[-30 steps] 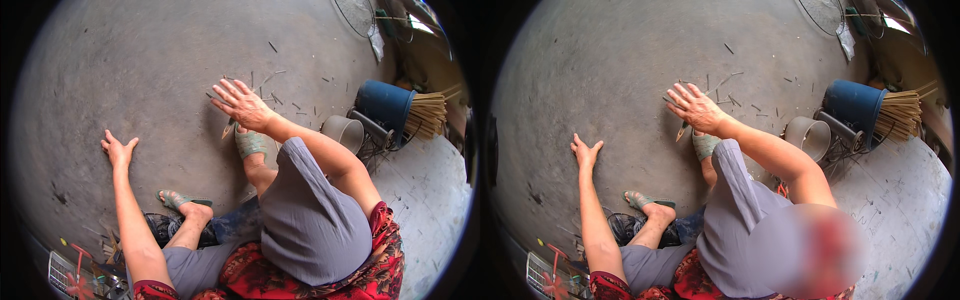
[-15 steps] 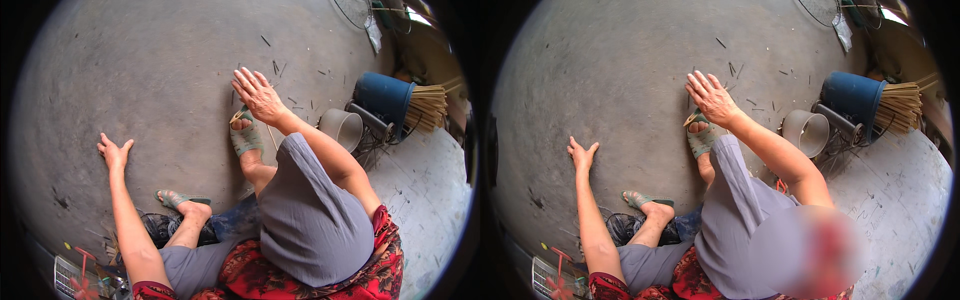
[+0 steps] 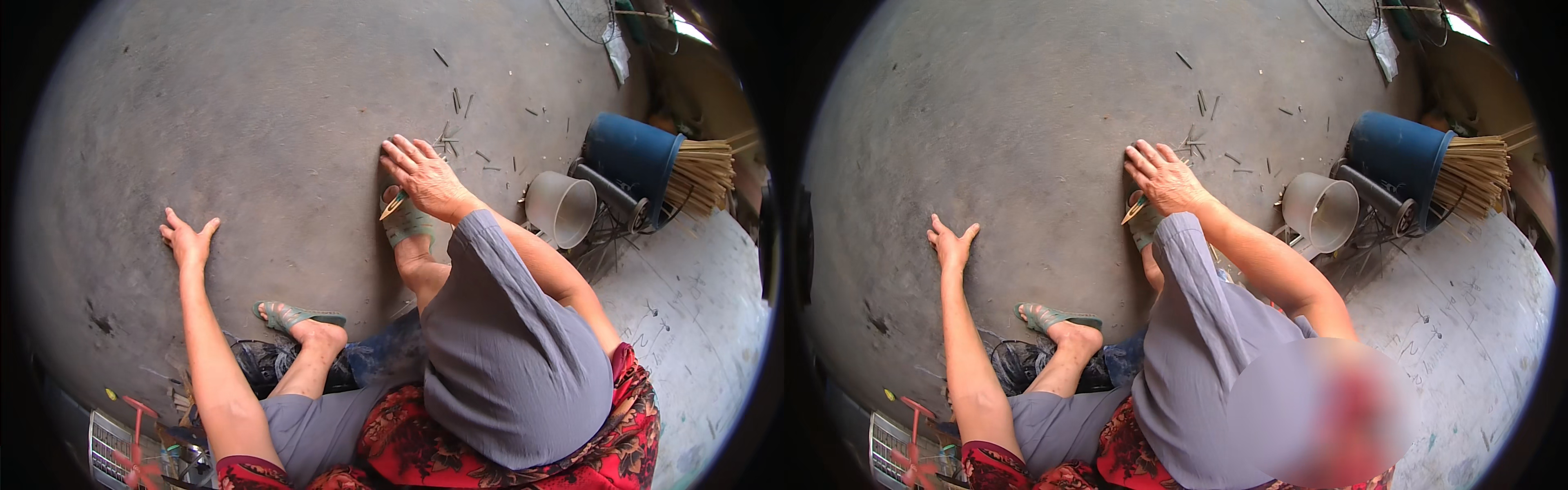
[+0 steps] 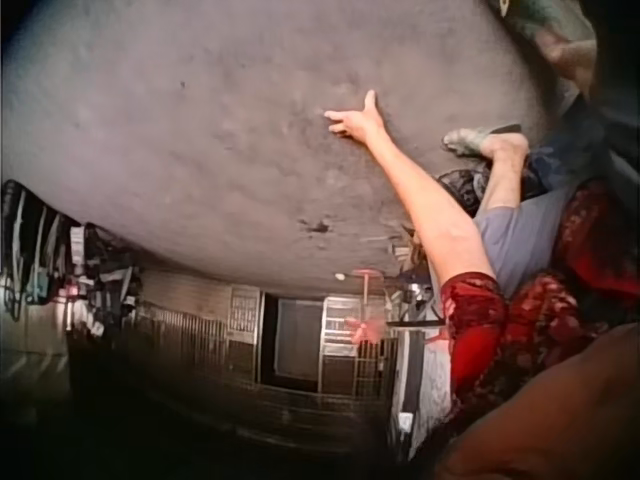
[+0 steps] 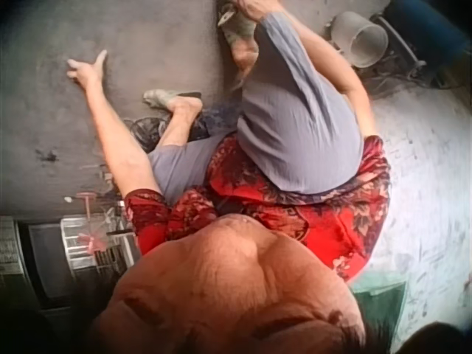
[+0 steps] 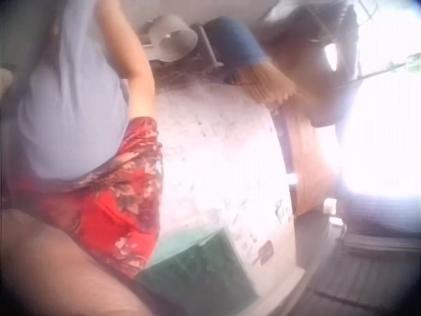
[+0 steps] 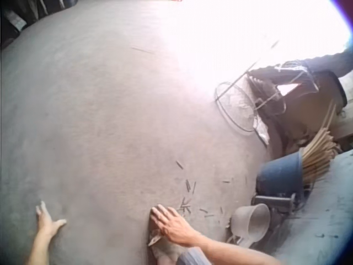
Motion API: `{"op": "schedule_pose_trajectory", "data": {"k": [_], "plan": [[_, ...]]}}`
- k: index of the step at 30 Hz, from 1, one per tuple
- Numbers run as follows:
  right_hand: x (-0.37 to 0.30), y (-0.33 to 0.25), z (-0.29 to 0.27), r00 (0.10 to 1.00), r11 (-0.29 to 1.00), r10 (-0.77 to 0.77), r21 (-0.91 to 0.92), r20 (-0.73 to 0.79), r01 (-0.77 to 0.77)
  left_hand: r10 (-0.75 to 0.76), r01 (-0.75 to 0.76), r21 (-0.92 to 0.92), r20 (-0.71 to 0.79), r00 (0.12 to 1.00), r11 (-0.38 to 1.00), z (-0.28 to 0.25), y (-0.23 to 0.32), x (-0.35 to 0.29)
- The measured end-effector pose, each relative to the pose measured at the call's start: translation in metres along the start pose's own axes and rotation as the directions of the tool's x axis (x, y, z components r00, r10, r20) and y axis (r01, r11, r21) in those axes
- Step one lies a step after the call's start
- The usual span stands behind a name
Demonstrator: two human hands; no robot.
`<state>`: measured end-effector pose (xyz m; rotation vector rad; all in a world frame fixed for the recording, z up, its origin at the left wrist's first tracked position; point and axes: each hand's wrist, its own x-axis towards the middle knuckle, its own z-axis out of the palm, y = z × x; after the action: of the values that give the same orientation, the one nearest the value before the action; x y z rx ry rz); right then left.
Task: The person sits on the floor and works on a circular fishing net using a green netting needle to adjust the mesh. They then clear small splinters from the concrete floor by hand and thread a thin bamboo strip through the wire rings and netting.
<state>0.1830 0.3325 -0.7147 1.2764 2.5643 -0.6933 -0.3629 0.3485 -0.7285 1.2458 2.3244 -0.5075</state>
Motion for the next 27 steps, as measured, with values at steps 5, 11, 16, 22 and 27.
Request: {"op": "schedule_pose_trajectory", "data": {"k": [5,11,16,22,27], "plan": [[-0.055,0.066,0.007,0.943,0.958,0.263,-0.057,-0.204,-0.28,0.007,-0.007,0.007,0.002,1.0,1.0,-0.004,0.002,0.001],[0.058,0.116,-0.04,0.859,0.946,0.279,-0.029,-0.428,-0.322,0.004,-0.004,0.037,-0.004,1.0,0.999,-0.003,0.003,-0.001],[0.032,0.108,-0.013,0.929,0.963,0.262,0.001,-0.263,-0.271,-0.005,0.005,0.034,-0.008,1.0,0.999,-0.002,-0.002,0.001],[-0.091,0.062,0.019,0.929,0.938,0.347,0.041,-0.128,-0.345,0.015,-0.014,0.044,-0.021,1.0,0.999,0.003,-0.004,0.005],[-0.155,0.13,0.056,0.521,0.6,0.799,0.341,-0.3,-0.724,0.024,-0.023,0.03,-0.016,1.0,0.999,0.005,-0.01,-0.003]]}}
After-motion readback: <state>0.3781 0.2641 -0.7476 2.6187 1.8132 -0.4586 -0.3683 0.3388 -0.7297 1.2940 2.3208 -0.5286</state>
